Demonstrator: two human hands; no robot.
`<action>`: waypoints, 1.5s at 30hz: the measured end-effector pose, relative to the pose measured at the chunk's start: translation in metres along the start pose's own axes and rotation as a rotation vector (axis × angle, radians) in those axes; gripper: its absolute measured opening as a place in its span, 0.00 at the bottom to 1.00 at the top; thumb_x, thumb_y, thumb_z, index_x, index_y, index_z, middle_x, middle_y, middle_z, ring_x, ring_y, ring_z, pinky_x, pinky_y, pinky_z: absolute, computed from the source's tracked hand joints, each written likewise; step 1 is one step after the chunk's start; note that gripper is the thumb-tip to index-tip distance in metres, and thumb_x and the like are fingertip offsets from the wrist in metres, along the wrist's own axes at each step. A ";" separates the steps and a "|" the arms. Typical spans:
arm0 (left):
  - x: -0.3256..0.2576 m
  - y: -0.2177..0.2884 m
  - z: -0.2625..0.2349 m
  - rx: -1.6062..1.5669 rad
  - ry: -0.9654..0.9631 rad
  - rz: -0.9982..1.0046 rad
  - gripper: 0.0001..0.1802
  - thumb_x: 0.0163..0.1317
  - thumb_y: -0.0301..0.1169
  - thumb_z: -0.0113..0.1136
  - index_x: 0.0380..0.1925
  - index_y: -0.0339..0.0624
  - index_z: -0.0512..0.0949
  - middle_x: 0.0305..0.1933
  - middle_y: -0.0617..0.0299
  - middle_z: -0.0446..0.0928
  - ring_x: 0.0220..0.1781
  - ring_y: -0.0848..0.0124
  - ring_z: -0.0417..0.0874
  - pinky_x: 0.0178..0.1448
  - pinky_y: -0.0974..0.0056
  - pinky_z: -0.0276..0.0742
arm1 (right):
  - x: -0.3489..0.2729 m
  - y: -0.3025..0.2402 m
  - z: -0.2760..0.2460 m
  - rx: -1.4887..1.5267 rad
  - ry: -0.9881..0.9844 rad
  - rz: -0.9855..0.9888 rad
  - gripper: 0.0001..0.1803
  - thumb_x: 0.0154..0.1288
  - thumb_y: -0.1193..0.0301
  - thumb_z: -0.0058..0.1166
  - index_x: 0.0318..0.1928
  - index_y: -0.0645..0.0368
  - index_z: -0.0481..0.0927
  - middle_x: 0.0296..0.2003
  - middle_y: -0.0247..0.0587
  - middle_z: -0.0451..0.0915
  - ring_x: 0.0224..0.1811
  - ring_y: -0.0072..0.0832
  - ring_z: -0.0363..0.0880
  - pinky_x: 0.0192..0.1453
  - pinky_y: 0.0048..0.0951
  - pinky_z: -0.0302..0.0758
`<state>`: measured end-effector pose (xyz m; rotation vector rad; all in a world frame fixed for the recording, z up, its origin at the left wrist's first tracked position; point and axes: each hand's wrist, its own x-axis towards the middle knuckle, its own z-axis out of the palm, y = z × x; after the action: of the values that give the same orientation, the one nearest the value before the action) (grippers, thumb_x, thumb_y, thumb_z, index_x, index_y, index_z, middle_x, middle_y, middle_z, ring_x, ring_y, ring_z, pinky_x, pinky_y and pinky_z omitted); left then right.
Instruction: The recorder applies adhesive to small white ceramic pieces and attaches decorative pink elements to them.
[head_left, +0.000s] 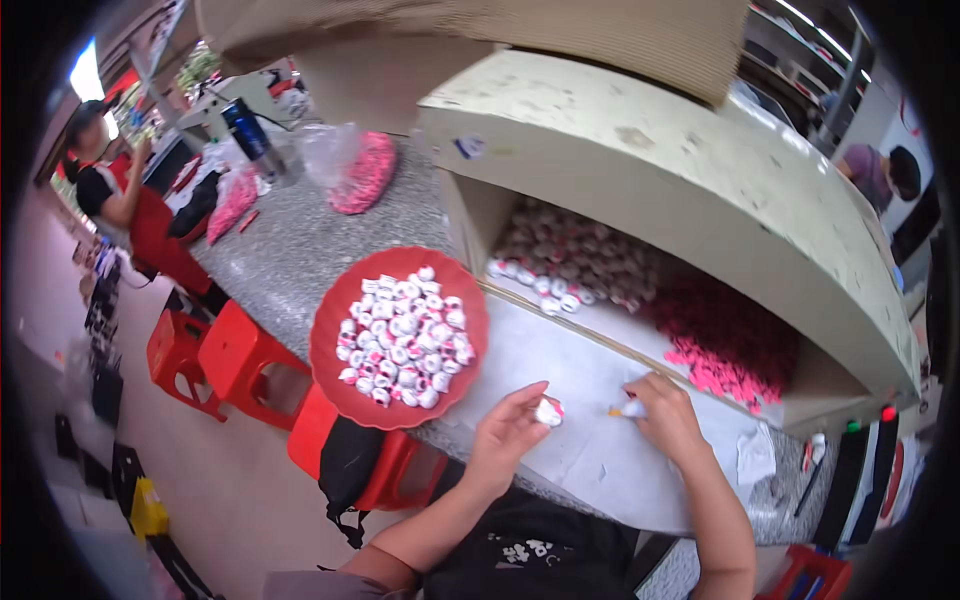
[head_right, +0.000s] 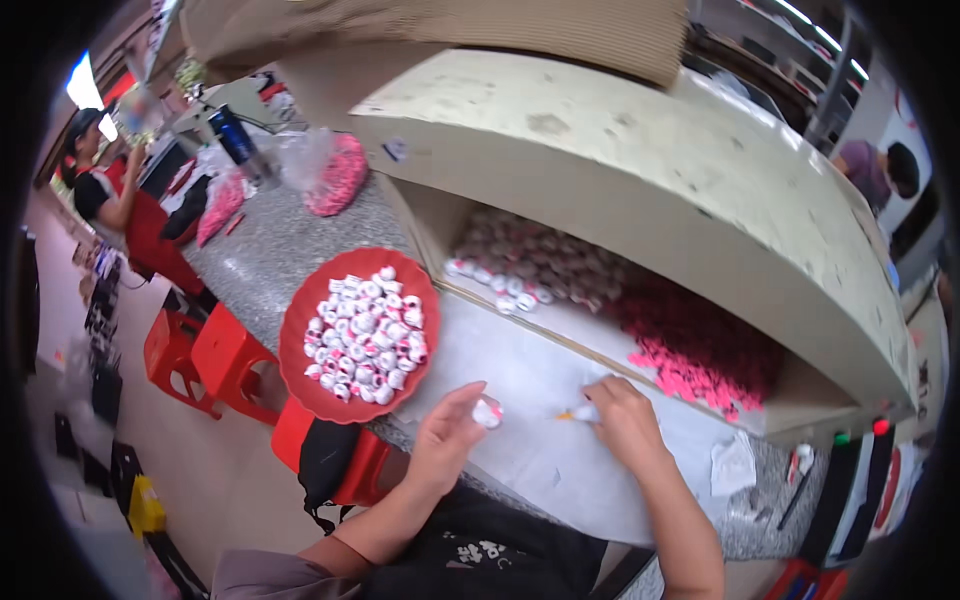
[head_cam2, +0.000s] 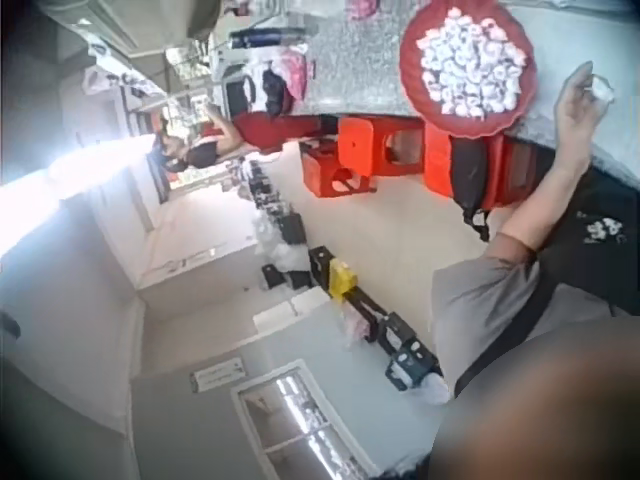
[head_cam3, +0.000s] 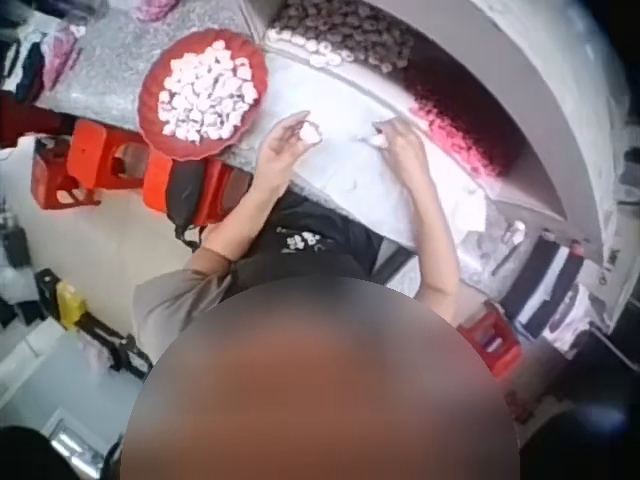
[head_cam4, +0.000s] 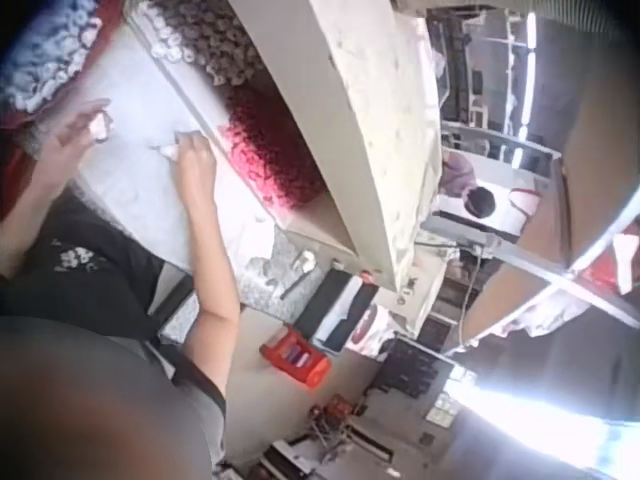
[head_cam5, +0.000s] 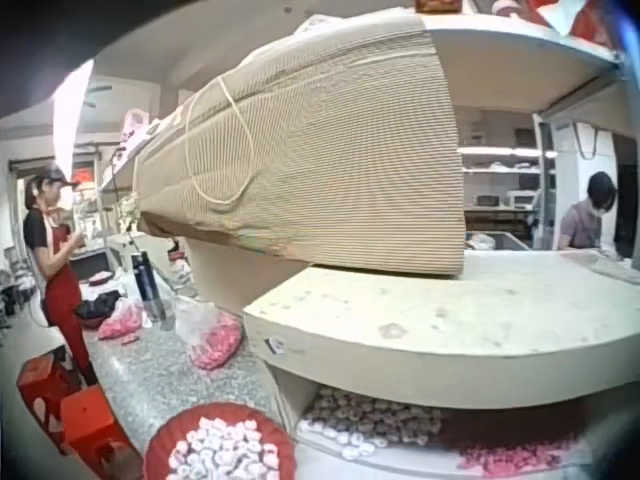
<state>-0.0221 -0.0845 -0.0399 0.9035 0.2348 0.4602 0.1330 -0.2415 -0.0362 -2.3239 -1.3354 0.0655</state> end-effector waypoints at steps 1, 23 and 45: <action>0.001 -0.003 -0.004 0.015 -0.027 -0.059 0.21 0.48 0.16 0.50 0.46 0.34 0.65 0.44 0.58 0.70 0.47 0.72 0.70 0.51 0.68 0.64 | -0.001 -0.002 -0.001 -0.038 0.016 0.001 0.19 0.31 0.84 0.54 0.32 0.60 0.73 0.28 0.43 0.73 0.32 0.37 0.72 0.35 0.28 0.69; -0.009 -0.019 0.022 0.586 -0.311 0.220 0.15 0.45 0.17 0.53 0.37 0.35 0.72 0.41 0.52 0.72 0.45 0.62 0.73 0.47 0.66 0.68 | -0.056 -0.081 0.008 1.547 0.353 0.504 0.06 0.46 0.83 0.54 0.26 0.65 0.70 0.25 0.43 0.73 0.23 0.23 0.71 0.24 0.20 0.70; -0.017 -0.015 0.014 0.064 -0.348 -0.109 0.12 0.49 0.16 0.50 0.37 0.33 0.71 0.44 0.51 0.70 0.49 0.64 0.70 0.55 0.61 0.61 | -0.057 -0.091 0.008 1.419 0.295 0.382 0.16 0.43 0.84 0.56 0.35 0.66 0.68 0.28 0.44 0.72 0.24 0.20 0.71 0.23 0.18 0.71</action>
<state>-0.0276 -0.1106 -0.0435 1.0116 -0.0202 0.1904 0.0274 -0.2474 -0.0168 -1.2094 -0.3528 0.5563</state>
